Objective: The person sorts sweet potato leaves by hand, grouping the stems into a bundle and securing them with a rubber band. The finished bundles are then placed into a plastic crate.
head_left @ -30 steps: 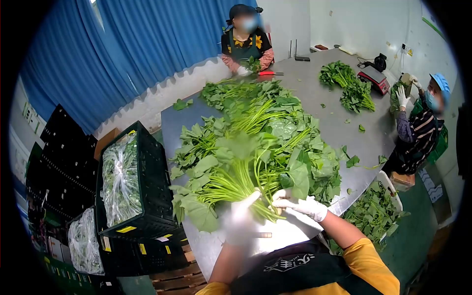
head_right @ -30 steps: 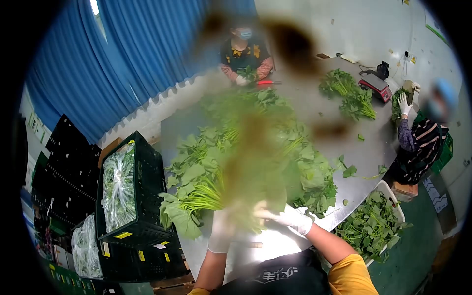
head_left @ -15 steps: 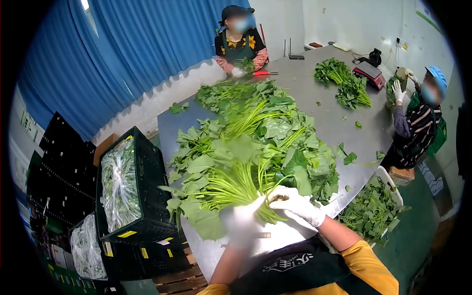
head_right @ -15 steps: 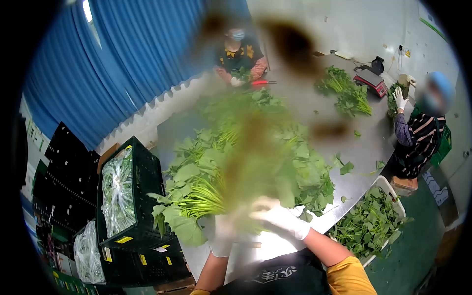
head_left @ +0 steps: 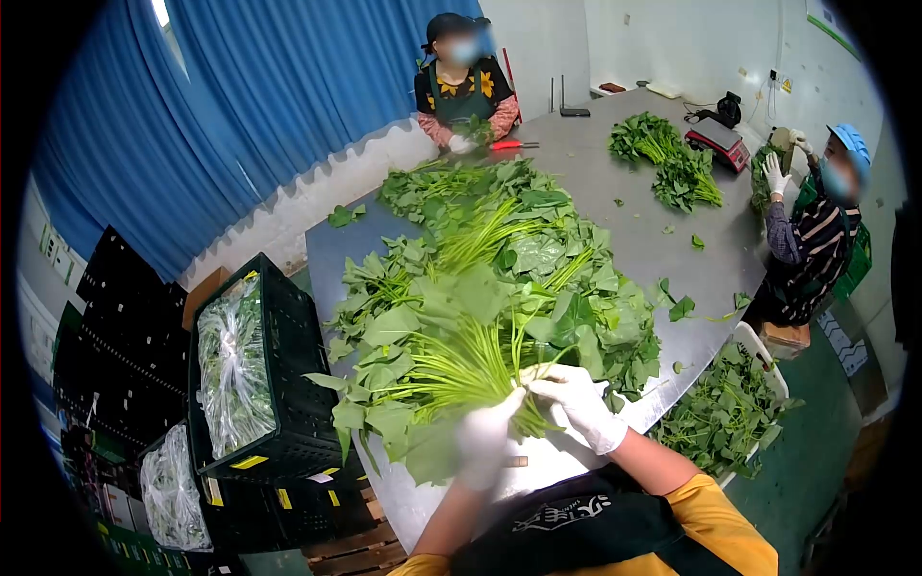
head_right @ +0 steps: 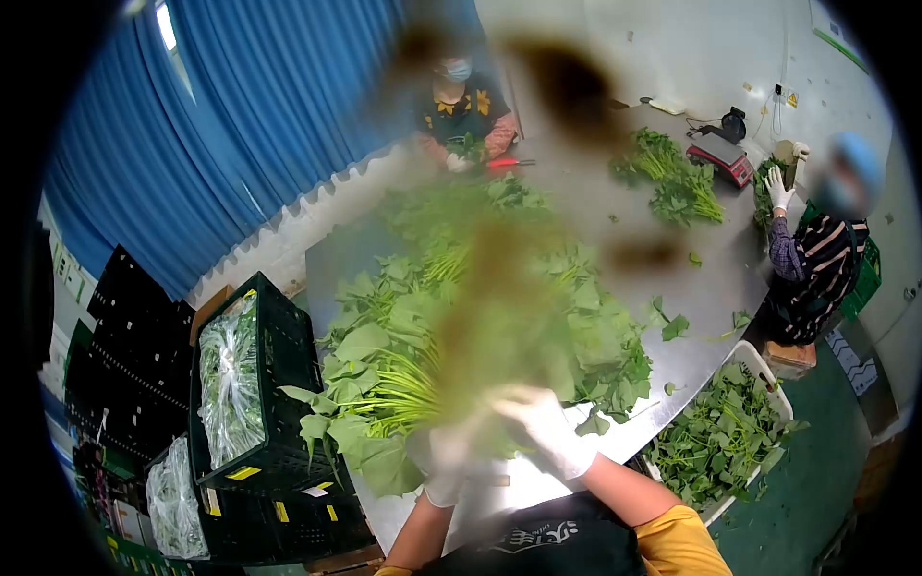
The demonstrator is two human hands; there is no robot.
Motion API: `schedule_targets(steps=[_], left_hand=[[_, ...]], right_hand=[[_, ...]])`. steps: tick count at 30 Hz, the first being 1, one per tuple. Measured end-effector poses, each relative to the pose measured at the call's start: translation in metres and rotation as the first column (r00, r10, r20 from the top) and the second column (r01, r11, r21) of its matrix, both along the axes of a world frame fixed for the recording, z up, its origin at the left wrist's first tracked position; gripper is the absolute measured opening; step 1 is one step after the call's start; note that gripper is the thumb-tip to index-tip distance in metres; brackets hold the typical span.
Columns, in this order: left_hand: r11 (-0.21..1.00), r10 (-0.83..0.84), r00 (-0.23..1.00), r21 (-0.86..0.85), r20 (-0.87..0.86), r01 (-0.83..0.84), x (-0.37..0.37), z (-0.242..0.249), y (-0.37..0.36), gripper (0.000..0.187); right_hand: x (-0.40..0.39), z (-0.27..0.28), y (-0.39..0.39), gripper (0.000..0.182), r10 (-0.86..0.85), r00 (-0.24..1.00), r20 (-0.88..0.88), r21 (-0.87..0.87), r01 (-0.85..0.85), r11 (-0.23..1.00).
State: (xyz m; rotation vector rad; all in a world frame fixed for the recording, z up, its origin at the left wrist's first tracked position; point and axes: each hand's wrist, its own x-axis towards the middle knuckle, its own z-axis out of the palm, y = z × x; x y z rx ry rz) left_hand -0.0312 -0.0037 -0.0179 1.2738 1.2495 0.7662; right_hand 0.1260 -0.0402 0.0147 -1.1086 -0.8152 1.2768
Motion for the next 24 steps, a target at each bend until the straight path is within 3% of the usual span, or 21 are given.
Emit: schedule_targets(steps=[1, 2, 3, 4, 6, 7, 8, 9, 10, 12, 14, 15, 16, 17, 18, 20, 22, 23, 24], left_hand=[[1.0, 0.001, 1.0, 0.0, 0.0, -0.001, 0.0, -0.02, 0.004, 0.043], [0.986, -0.044, 0.992, 0.167, 0.119, 0.024, 0.004, -0.028, 0.005, 0.038], [0.944, -0.108, 0.968, 0.33, 0.228, 0.028, 0.007, -0.034, 0.005, 0.032], [0.944, -0.108, 0.967, 0.329, 0.23, 0.027, 0.006, -0.04, 0.007, 0.032], [0.944, 0.199, 0.84, 0.132, 0.505, -0.303, 0.008, -0.003, 0.011, 0.019], [0.966, 0.192, 0.86, 0.063, 0.473, -0.251, -0.003, 0.014, 0.017, 0.017], [0.89, 0.427, 0.71, -0.12, 0.56, -0.44, 0.003, 0.059, 0.016, 0.01], [0.879, 0.388, 0.703, -0.011, 0.595, -0.476, -0.016, 0.024, 0.036, 0.008], [0.875, 0.399, 0.753, 0.028, 0.523, -0.484, -0.034, 0.018, 0.044, 0.011], [0.854, 0.418, 0.695, 0.008, 0.585, -0.52, -0.052, 0.017, 0.05, 0.019], [0.867, 0.41, 0.599, -0.09, 0.688, -0.49, -0.057, 0.026, 0.049, 0.022], [0.872, 0.401, 0.606, -0.082, 0.687, -0.483, -0.059, 0.023, 0.05, 0.023], [0.87, 0.405, 0.604, -0.084, 0.686, -0.487, -0.061, 0.024, 0.049, 0.023], [0.891, 0.39, 0.619, -0.109, 0.682, -0.441, -0.059, 0.029, 0.046, 0.022], [0.91, 0.373, 0.632, -0.133, 0.679, -0.393, -0.058, 0.032, 0.044, 0.022], [0.903, 0.375, 0.646, -0.105, 0.664, -0.416, -0.057, 0.03, 0.042, 0.021], [0.926, 0.337, 0.663, -0.106, 0.669, -0.363, -0.06, 0.036, 0.036, 0.021], [0.926, 0.351, 0.732, -0.101, 0.584, -0.363, -0.066, 0.038, 0.035, 0.022], [0.926, 0.349, 0.726, -0.097, 0.592, -0.365, -0.072, 0.038, 0.034, 0.022]], right_hand=[[0.002, -0.001, -0.003, 0.013, -0.001, 1.0, -0.022, -0.034, 0.0, 0.999], [0.003, 0.0, -0.007, 0.013, -0.002, 0.999, -0.044, -0.069, -0.001, 0.998], [0.002, 0.007, -0.013, 0.011, -0.04, 0.999, 0.027, -0.03, 0.041, 0.999], [0.005, 0.006, -0.019, 0.009, -0.102, 0.961, 0.259, 0.189, 0.053, 0.981], [0.021, -0.003, -0.031, 0.01, -0.206, 0.97, 0.126, 0.194, 0.18, 0.964], [0.036, -0.01, -0.04, 0.01, -0.226, 0.97, -0.086, 0.236, 0.241, 0.942], [0.057, -0.02, -0.05, 0.012, -0.227, 0.928, -0.294, 0.266, 0.307, 0.914], [0.093, -0.037, -0.062, 0.025, -0.272, 0.821, -0.502, 0.288, 0.455, 0.842], [0.12, -0.049, -0.071, 0.039, -0.283, 0.67, -0.686, 0.27, 0.596, 0.756], [0.139, 0.004, -0.072, 0.064, -0.04, 0.477, -0.878, 0.349, 0.694, 0.63], [0.14, 0.015, -0.059, 0.072, -0.103, 0.486, -0.868, 0.297, 0.674, 0.676], [0.134, 0.017, -0.053, 0.08, -0.159, 0.494, -0.855, 0.241, 0.65, 0.721], [0.123, 0.009, -0.044, 0.072, -0.067, 0.727, -0.684, 0.369, 0.423, 0.828], [0.11, 0.009, -0.03, 0.061, -0.272, 0.877, -0.397, 0.146, 0.353, 0.924], [0.095, 0.025, -0.016, 0.046, -0.162, 0.984, -0.079, 0.101, 0.169, 0.98], [0.07, 0.035, 0.018, 0.033, -0.023, 0.97, 0.24, 0.031, 0.016, 0.999], [0.052, 0.041, 0.052, 0.033, 0.126, 0.917, 0.378, -0.061, -0.111, 0.992], [0.05, 0.02, 0.073, 0.033, 0.147, 0.882, 0.448, -0.017, -0.156, 0.988], [0.049, -0.005, 0.098, 0.033, 0.161, 0.84, 0.518, 0.025, -0.203, 0.979]])
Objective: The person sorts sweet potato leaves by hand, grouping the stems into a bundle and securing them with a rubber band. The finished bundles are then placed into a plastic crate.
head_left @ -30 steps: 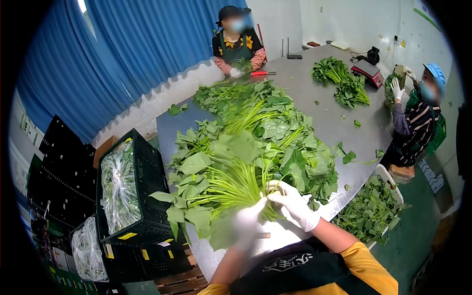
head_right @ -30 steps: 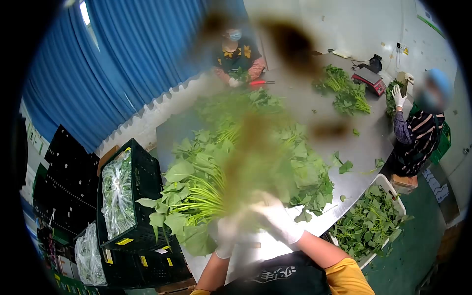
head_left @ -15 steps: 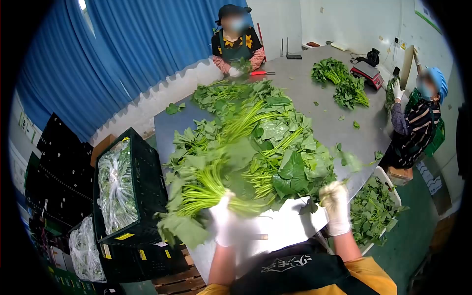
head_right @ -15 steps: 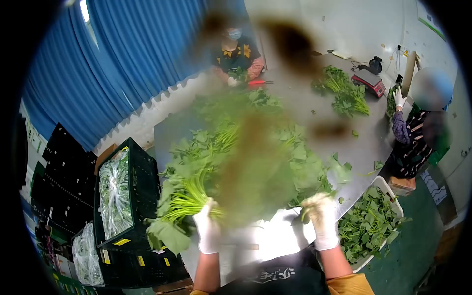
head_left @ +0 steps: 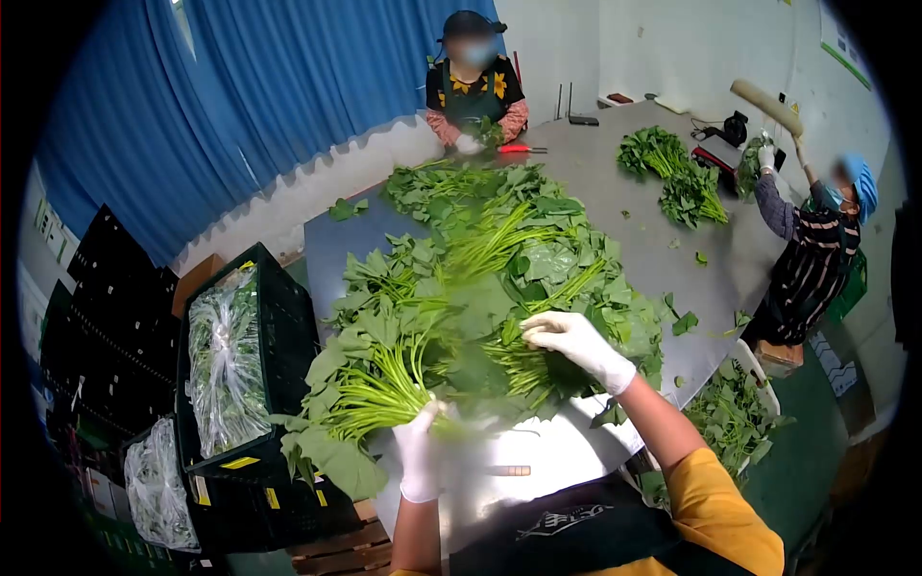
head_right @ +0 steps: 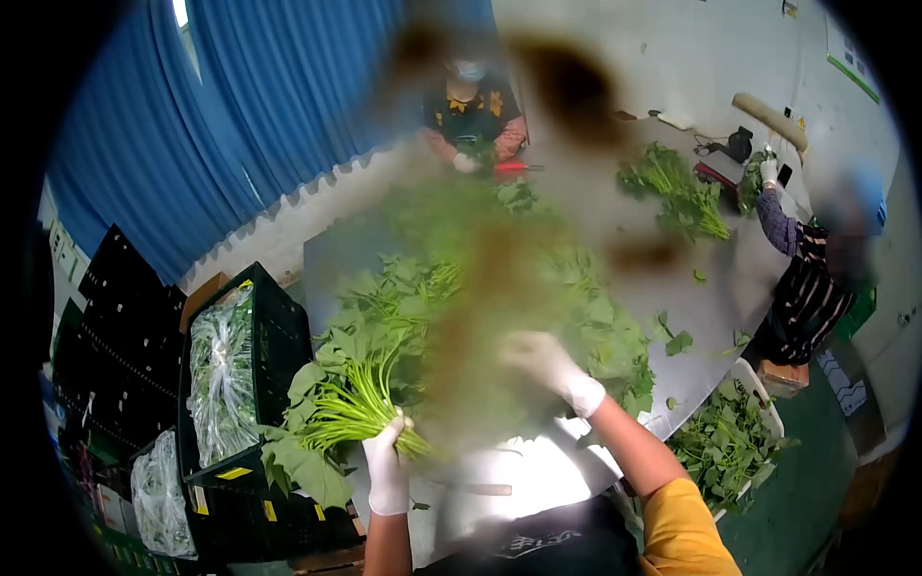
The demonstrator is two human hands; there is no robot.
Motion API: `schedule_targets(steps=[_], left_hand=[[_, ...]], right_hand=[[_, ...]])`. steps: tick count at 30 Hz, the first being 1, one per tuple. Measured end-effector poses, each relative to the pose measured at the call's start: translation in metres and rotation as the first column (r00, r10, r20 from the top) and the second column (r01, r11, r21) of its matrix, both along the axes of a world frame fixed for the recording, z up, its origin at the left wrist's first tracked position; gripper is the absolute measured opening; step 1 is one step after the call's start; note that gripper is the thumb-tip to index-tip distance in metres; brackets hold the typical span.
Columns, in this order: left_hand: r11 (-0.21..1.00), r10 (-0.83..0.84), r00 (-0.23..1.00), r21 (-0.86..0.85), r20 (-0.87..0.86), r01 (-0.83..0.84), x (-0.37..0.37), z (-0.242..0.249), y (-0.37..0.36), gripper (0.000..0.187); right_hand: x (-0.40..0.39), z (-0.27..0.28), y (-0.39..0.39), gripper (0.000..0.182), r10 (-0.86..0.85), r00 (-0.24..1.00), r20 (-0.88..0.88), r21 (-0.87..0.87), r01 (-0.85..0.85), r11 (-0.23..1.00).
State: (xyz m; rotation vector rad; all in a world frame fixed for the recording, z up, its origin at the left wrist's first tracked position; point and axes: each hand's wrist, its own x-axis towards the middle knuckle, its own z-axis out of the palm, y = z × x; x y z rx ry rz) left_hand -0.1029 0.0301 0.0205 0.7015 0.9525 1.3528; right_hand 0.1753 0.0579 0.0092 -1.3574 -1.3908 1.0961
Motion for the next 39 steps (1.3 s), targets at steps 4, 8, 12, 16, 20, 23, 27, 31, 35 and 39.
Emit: schedule_targets(steps=[4, 8, 12, 16, 20, 23, 27, 31, 35, 39], left_hand=[[1.0, 0.022, 1.0, 0.011, -0.022, -0.022, -0.018, -0.009, 0.001, 0.03], [0.993, 0.106, 0.991, 0.053, -0.078, -0.103, -0.037, -0.033, -0.006, 0.028], [0.981, 0.192, 0.976, 0.012, -0.102, -0.191, -0.039, -0.024, -0.014, 0.021], [0.996, 0.09, 0.996, 0.007, 0.004, -0.09, -0.051, -0.02, -0.015, 0.03], [0.99, 0.14, 0.975, 0.038, -0.173, -0.135, -0.064, -0.04, 0.0, 0.019], [0.975, 0.158, 0.987, -0.151, -0.034, -0.162, -0.058, 0.009, 0.002, 0.023], [0.984, 0.011, 0.999, -0.179, -0.046, -0.019, -0.065, -0.016, -0.007, 0.017], [0.971, 0.014, 0.999, -0.237, -0.028, -0.02, -0.064, -0.014, -0.019, 0.013], [0.96, 0.059, 0.995, -0.27, -0.076, -0.078, -0.062, 0.002, -0.029, 0.018], [0.994, 0.049, 0.993, -0.095, -0.105, -0.059, -0.061, -0.014, -0.025, 0.02]], right_hand=[[-0.015, -0.026, 0.062, 0.033, 0.026, 0.942, 0.334, 0.145, -0.078, 0.986], [-0.022, -0.01, 0.12, 0.047, -0.169, 0.638, 0.751, 0.255, -0.045, 0.966], [-0.021, -0.005, 0.194, 0.064, -0.167, 0.379, 0.91, 0.206, -0.063, 0.977], [-0.025, -0.011, 0.243, 0.096, 0.007, 0.142, 0.99, 0.014, -0.141, 0.99], [-0.018, -0.028, 0.266, 0.124, 0.209, -0.052, 0.977, -0.214, -0.143, 0.966], [-0.018, -0.013, 0.271, 0.131, 0.242, -0.126, 0.962, -0.259, -0.148, 0.954], [-0.019, -0.005, 0.268, 0.093, 0.273, -0.21, 0.939, -0.31, -0.17, 0.935], [-0.002, 0.014, 0.247, 0.053, 0.152, -0.182, 0.971, -0.194, -0.24, 0.951], [0.06, 0.079, 0.209, 0.05, -0.106, 0.111, 0.988, 0.141, -0.385, 0.912], [0.075, 0.161, 0.139, 0.046, -0.163, 0.288, 0.944, 0.313, -0.615, 0.724]])
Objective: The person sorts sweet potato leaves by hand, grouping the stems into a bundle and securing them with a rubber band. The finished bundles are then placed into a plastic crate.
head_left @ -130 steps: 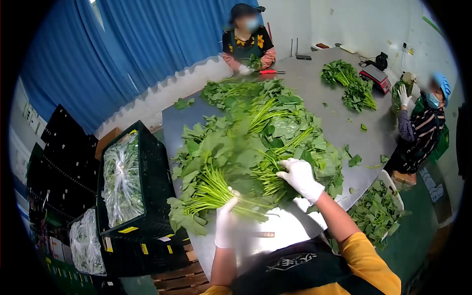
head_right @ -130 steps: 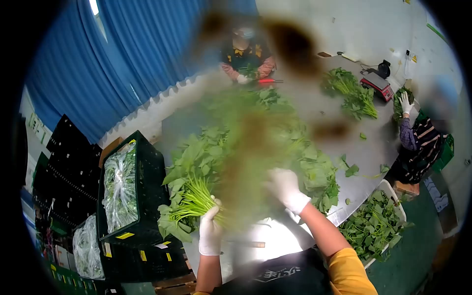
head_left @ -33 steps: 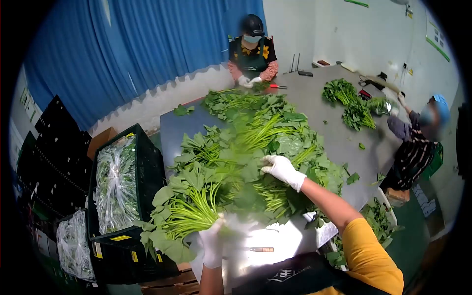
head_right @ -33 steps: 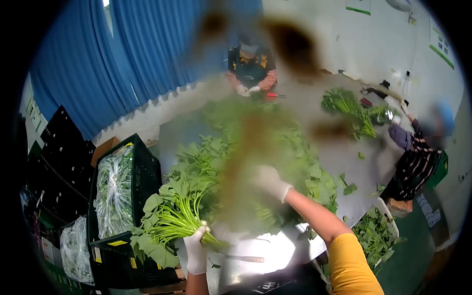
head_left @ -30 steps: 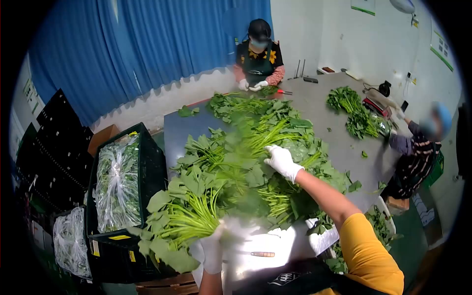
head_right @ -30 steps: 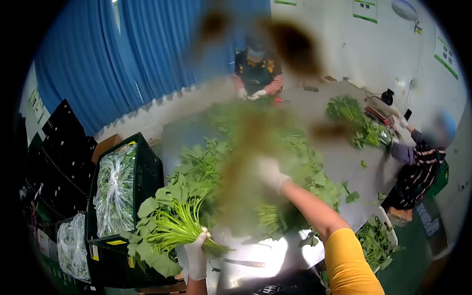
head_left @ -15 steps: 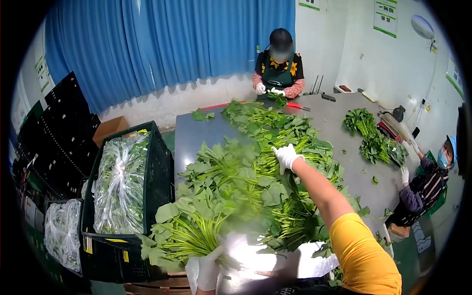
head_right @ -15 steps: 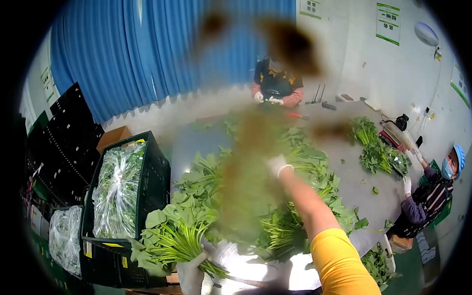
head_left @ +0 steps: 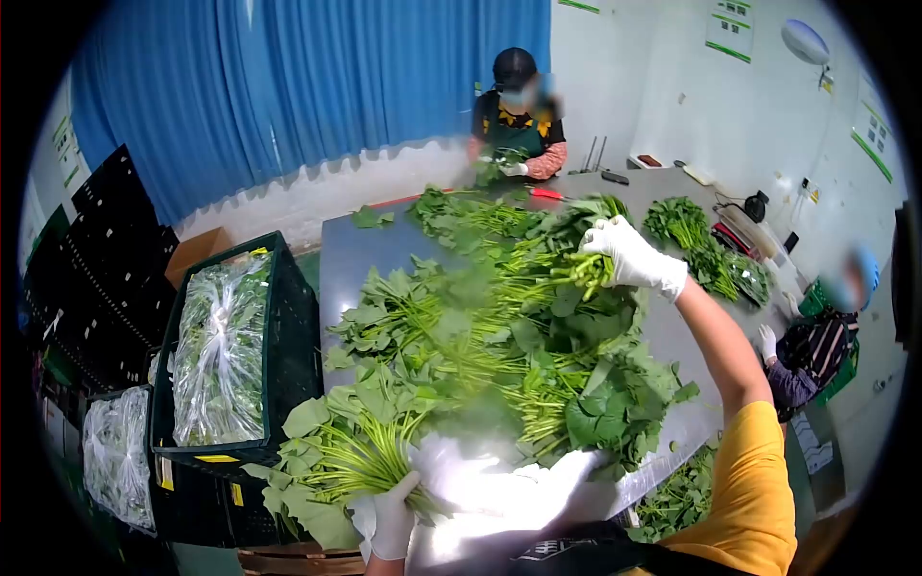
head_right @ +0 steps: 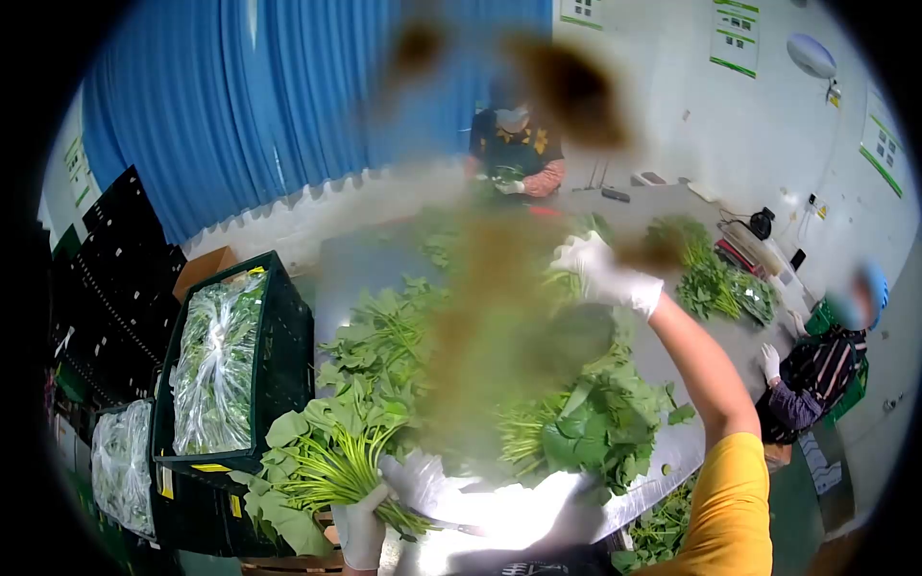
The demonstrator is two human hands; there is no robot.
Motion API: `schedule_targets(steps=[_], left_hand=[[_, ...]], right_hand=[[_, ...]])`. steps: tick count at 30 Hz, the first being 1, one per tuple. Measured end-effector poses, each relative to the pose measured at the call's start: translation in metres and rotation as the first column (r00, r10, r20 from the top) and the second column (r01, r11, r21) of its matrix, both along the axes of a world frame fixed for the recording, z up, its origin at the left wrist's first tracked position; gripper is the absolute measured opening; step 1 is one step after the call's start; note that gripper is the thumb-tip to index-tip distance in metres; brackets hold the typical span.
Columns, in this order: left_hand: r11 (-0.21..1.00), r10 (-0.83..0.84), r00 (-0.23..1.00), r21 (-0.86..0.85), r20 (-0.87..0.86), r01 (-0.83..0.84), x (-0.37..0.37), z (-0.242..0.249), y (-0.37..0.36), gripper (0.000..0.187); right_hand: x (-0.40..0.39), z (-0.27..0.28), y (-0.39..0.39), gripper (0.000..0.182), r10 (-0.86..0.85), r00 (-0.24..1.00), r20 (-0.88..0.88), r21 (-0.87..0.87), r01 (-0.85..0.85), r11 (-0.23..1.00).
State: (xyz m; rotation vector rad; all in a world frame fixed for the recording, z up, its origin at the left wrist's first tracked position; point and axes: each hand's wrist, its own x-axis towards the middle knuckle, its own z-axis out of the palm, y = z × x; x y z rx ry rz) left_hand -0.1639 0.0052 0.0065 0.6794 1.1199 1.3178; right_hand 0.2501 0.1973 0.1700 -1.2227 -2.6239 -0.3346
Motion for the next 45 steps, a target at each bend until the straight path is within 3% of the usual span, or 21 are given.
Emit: schedule_targets(steps=[3, 4, 5, 7, 8, 9, 14, 18, 20, 23, 25, 29, 32, 34, 35, 37, 39, 41, 42, 44, 45], left_hand=[[0.998, -0.052, 0.998, 0.025, 0.031, 0.051, 0.014, -0.006, 0.0, 0.02], [0.999, -0.043, 0.995, 0.024, 0.091, 0.041, 0.019, -0.014, 0.003, 0.022], [0.999, -0.033, 0.988, 0.02, 0.149, 0.03, 0.024, -0.023, 0.005, 0.024], [0.998, -0.029, 0.998, 0.062, 0.061, 0.025, 0.032, -0.027, 0.005, 0.025], [0.997, -0.065, 0.99, 0.044, 0.123, 0.06, 0.038, -0.018, 0.004, 0.027], [0.995, -0.1, 0.978, 0.031, 0.185, 0.096, 0.042, -0.013, 0.001, 0.029], [0.998, -0.056, 0.991, 0.038, 0.122, 0.052, 0.04, -0.024, -0.009, 0.022], [0.999, -0.047, 0.991, 0.008, 0.123, 0.047, 0.042, -0.017, -0.012, 0.024], [0.998, -0.051, 0.989, -0.015, 0.139, 0.054, 0.044, -0.019, -0.012, 0.025], [0.997, -0.065, 0.987, -0.028, 0.145, 0.07, 0.048, -0.03, -0.008, 0.026], [0.996, -0.084, 0.991, -0.034, 0.101, 0.087, 0.057, -0.024, -0.009, 0.024], [0.997, -0.076, 0.991, -0.012, 0.115, 0.077, 0.064, -0.03, -0.005, 0.022], [0.998, -0.068, 0.992, -0.008, 0.105, 0.069, 0.067, -0.023, -0.006, 0.022], [0.998, -0.058, 0.992, -0.017, 0.11, 0.06, 0.066, -0.022, -0.006, 0.022], [0.998, -0.056, 0.992, -0.014, 0.112, 0.058, 0.065, -0.024, -0.005, 0.022], [1.0, -0.03, 0.99, 0.011, 0.14, 0.029, 0.064, -0.026, -0.003, 0.02], [1.0, -0.009, 0.991, 0.012, 0.133, 0.008, 0.064, -0.023, -0.003, 0.018], [0.998, 0.033, 0.988, 0.042, 0.15, -0.04, 0.065, -0.022, -0.003, 0.016], [0.998, 0.061, 0.991, 0.002, 0.119, -0.061, 0.065, -0.027, 0.0, 0.015], [0.999, 0.024, 0.996, 0.032, 0.089, -0.027, 0.067, -0.026, -0.002, 0.016], [0.998, -0.013, 0.998, 0.066, 0.056, 0.009, 0.069, -0.025, -0.002, 0.017]], right_hand=[[-0.008, 0.008, -0.038, 0.039, 0.048, 0.981, 0.189, -0.032, -0.043, 0.999], [-0.009, -0.005, -0.044, 0.04, -0.022, 0.971, 0.24, -0.095, 0.046, 0.994], [-0.007, -0.033, -0.041, 0.046, 0.018, 0.972, 0.232, -0.075, -0.001, 0.997], [-0.007, -0.068, -0.056, 0.052, 0.032, 0.998, -0.045, -0.157, -0.039, 0.987], [-0.013, -0.061, -0.07, 0.056, 0.04, 0.882, 0.469, -0.003, -0.044, 0.999], [0.001, -0.089, -0.067, 0.061, -0.093, 0.874, 0.477, 0.032, 0.088, 0.996], [0.009, -0.099, -0.118, 0.069, -0.411, 0.909, 0.067, -0.027, 0.413, 0.91], [0.003, -0.107, -0.151, 0.048, -0.552, 0.826, -0.112, -0.049, 0.55, 0.833], [0.017, -0.137, -0.143, 0.033, -0.653, 0.738, -0.167, -0.19, 0.626, 0.756], [0.017, -0.166, -0.135, 0.018, -0.593, 0.709, -0.382, -0.063, 0.62, 0.782], [0.007, -0.172, -0.127, 0.022, -0.634, 0.669, -0.388, -0.046, 0.673, 0.739], [-0.005, -0.175, -0.108, 0.029, -0.799, 0.573, -0.185, -0.256, 0.757, 0.602], [-0.004, -0.17, -0.101, 0.026, -0.767, 0.609, -0.204, -0.274, 0.716, 0.642], [-0.005, -0.157, -0.103, 0.023, -0.783, 0.549, -0.292, -0.284, 0.732, 0.619], [-0.004, -0.156, -0.104, 0.019, -0.729, 0.526, -0.439, -0.18, 0.743, 0.645], [-0.016, -0.125, -0.119, 0.016, -0.426, 0.383, -0.82, -0.1, 0.636, 0.765], [-0.024, -0.1, -0.135, 0.015, -0.235, 0.085, -0.968, -0.185, 0.39, 0.902], [-0.029, -0.105, -0.15, 0.015, -0.309, 0.075, -0.948, -0.273, 0.308, 0.911], [-0.046, -0.105, -0.158, 0.015, -0.42, 0.011, -0.908, -0.411, 0.18, 0.894], [-0.065, -0.131, -0.186, 0.011, -0.637, 0.17, -0.752, -0.65, -0.03, 0.759], [-0.069, -0.159, -0.19, 0.008, -0.694, 0.127, -0.709, -0.703, -0.218, 0.677]])
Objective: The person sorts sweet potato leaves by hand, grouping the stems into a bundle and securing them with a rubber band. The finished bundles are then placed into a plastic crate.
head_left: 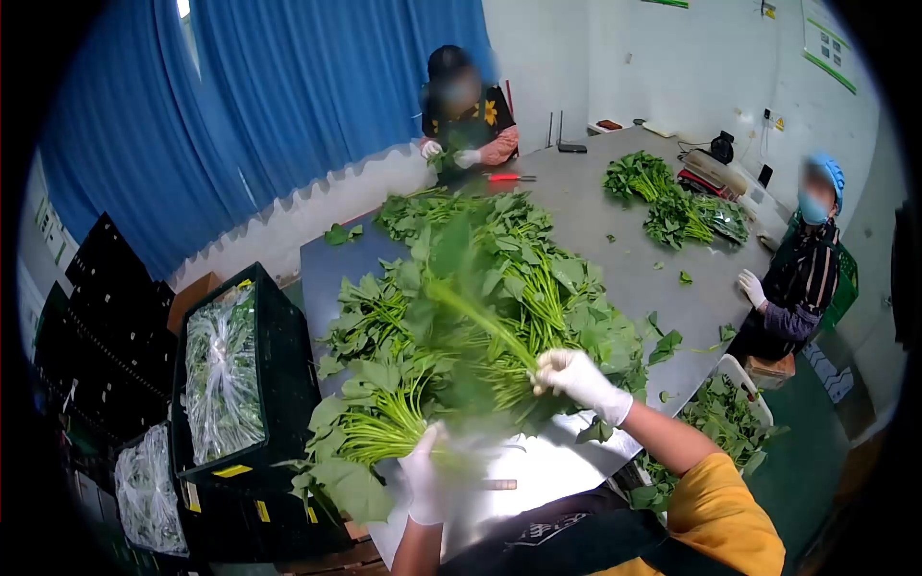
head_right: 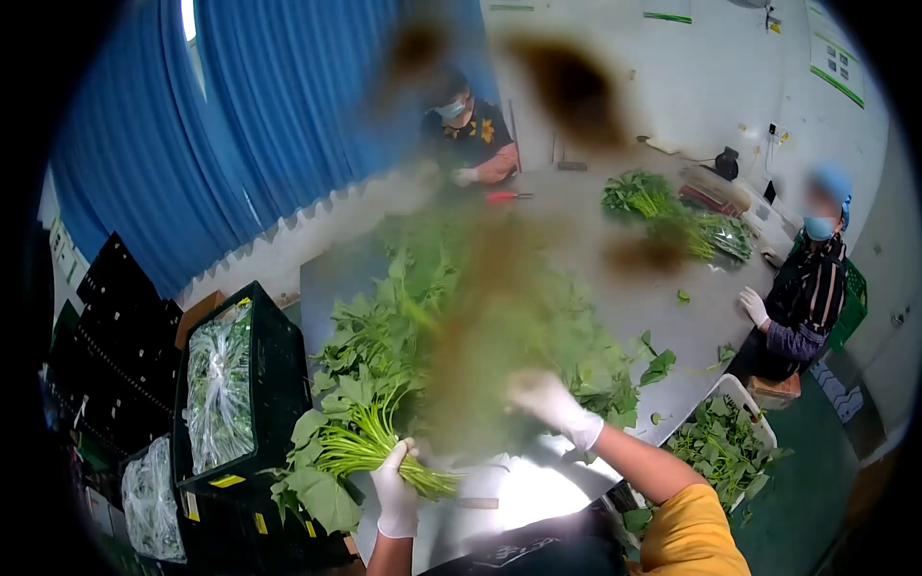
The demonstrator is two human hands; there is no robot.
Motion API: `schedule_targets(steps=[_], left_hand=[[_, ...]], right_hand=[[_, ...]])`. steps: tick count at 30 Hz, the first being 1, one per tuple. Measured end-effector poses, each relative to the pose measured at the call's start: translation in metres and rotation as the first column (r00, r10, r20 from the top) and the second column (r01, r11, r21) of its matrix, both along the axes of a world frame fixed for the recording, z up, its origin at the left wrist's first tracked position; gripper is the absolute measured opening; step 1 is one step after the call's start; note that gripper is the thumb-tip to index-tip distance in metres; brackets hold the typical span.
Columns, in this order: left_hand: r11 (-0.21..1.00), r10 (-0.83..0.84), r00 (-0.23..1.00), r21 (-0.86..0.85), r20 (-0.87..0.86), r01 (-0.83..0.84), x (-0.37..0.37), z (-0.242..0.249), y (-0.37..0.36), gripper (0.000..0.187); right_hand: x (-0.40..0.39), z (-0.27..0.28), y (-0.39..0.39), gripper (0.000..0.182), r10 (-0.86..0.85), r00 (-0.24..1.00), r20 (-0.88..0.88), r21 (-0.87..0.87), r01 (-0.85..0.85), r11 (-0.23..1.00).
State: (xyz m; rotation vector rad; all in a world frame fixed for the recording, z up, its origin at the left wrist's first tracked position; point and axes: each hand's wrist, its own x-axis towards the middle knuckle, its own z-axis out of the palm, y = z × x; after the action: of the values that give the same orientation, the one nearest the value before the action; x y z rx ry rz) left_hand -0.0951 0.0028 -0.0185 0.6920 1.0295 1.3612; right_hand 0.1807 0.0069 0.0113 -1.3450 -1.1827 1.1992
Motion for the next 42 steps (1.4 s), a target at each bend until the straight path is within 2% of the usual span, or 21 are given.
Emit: schedule_targets(steps=[1, 2, 5, 8, 10, 12, 14, 16, 17, 18, 20, 21, 22, 25, 27, 30, 33, 38, 40, 41, 42], left_hand=[[0.999, 0.021, 0.998, -0.048, 0.062, -0.018, 0.003, -0.003, -0.001, 0.019], [0.998, 0.039, 0.997, -0.056, 0.06, -0.035, 0.006, 0.0, -0.004, 0.019], [0.989, 0.114, 0.993, -0.101, 0.025, -0.111, 0.018, 0.02, -0.01, 0.019], [0.98, 0.115, 0.992, -0.161, -0.048, -0.121, 0.024, 0.032, -0.013, 0.015], [0.985, 0.116, 0.991, -0.12, -0.07, -0.124, 0.031, 0.036, -0.014, 0.012], [0.992, 0.018, 0.999, -0.123, 0.034, -0.013, 0.044, 0.059, -0.02, 0.012], [0.997, -0.015, 0.999, -0.072, -0.032, 0.013, 0.045, 0.033, -0.016, 0.015], [0.976, -0.206, 0.953, 0.021, -0.222, 0.216, 0.044, 0.006, -0.014, 0.017], [0.979, -0.201, 0.972, -0.071, -0.121, 0.194, 0.054, 0.03, -0.017, 0.018], [0.977, -0.206, 0.97, -0.078, -0.126, 0.197, 0.055, 0.027, -0.017, 0.018], [0.967, -0.256, 0.965, 0.002, -0.063, 0.256, 0.058, 0.019, -0.013, 0.017], [0.961, -0.277, 0.961, -0.017, -0.01, 0.276, 0.059, 0.023, -0.012, 0.014], [0.959, -0.283, 0.959, -0.023, -0.015, 0.282, 0.06, 0.023, -0.011, 0.014], [0.947, -0.318, 0.948, -0.045, -0.029, 0.317, 0.06, 0.02, -0.01, 0.011], [0.942, -0.335, 0.94, -0.012, -0.057, 0.335, 0.061, 0.017, -0.008, 0.02], [0.955, -0.289, 0.957, -0.065, 0.028, 0.29, 0.067, 0.019, -0.012, 0.007], [0.957, -0.289, 0.957, -0.038, 0.003, 0.289, 0.07, 0.022, -0.013, 0.015], [0.945, -0.325, 0.946, -0.042, 0.003, 0.325, 0.064, 0.013, -0.013, 0.011], [0.946, -0.317, 0.948, -0.059, 0.038, 0.319, 0.065, 0.021, -0.016, 0.011], [0.944, -0.316, 0.946, -0.078, 0.069, 0.321, 0.066, 0.026, -0.017, 0.012], [0.941, -0.315, 0.944, -0.096, 0.101, 0.324, 0.066, 0.028, -0.019, 0.013]], right_hand=[[-0.01, 0.0, -0.009, 0.008, 0.061, 0.997, -0.039, -0.143, -0.066, 0.987], [-0.014, -0.012, -0.017, 0.02, 0.064, 0.977, -0.205, -0.2, -0.105, 0.974], [-0.031, -0.019, -0.038, 0.021, -0.038, 0.925, -0.377, -0.2, -0.042, 0.979], [-0.045, -0.028, -0.058, 0.017, -0.093, 0.93, -0.355, -0.099, 0.061, 0.993], [-0.054, -0.037, -0.069, 0.01, -0.145, 0.922, -0.359, -0.05, 0.136, 0.989], [-0.061, -0.042, -0.074, 0.011, -0.187, 0.982, -0.003, 0.184, 0.185, 0.965], [-0.061, -0.041, -0.078, 0.012, -0.241, 0.968, 0.076, 0.239, 0.217, 0.947], [-0.06, -0.043, -0.078, 0.013, -0.279, 0.906, 0.317, 0.427, 0.126, 0.895], [-0.059, -0.038, -0.077, 0.012, -0.319, 0.883, 0.344, 0.521, 0.103, 0.847], [-0.054, -0.038, -0.077, 0.012, -0.373, 0.811, 0.451, 0.608, 0.027, 0.794], [-0.046, -0.025, -0.076, 0.014, -0.413, 0.74, 0.531, 0.687, -0.091, 0.721], [-0.04, -0.03, -0.077, 0.013, -0.44, 0.663, 0.606, 0.69, -0.164, 0.705], [-0.038, -0.028, -0.078, 0.013, -0.441, 0.663, 0.604, 0.688, -0.155, 0.709], [-0.034, -0.013, -0.083, 0.011, -0.494, 0.528, 0.69, 0.682, -0.245, 0.689], [-0.034, -0.015, -0.084, 0.012, -0.495, 0.504, 0.707, 0.674, -0.272, 0.686], [-0.033, -0.015, -0.089, 0.014, -0.472, 0.473, 0.744, 0.647, -0.331, 0.687], [-0.036, -0.017, -0.092, 0.015, -0.449, 0.437, 0.779, 0.611, -0.374, 0.697], [-0.044, -0.026, -0.093, 0.012, -0.4, 0.455, 0.796, 0.585, -0.405, 0.703], [-0.047, -0.018, -0.092, 0.02, -0.223, 0.829, 0.513, 0.515, -0.089, 0.853], [-0.049, -0.011, -0.096, 0.02, -0.113, 0.9, 0.421, 0.23, 0.015, 0.973], [-0.047, -0.016, -0.095, 0.02, -0.112, 0.9, 0.421, 0.229, 0.014, 0.973]])
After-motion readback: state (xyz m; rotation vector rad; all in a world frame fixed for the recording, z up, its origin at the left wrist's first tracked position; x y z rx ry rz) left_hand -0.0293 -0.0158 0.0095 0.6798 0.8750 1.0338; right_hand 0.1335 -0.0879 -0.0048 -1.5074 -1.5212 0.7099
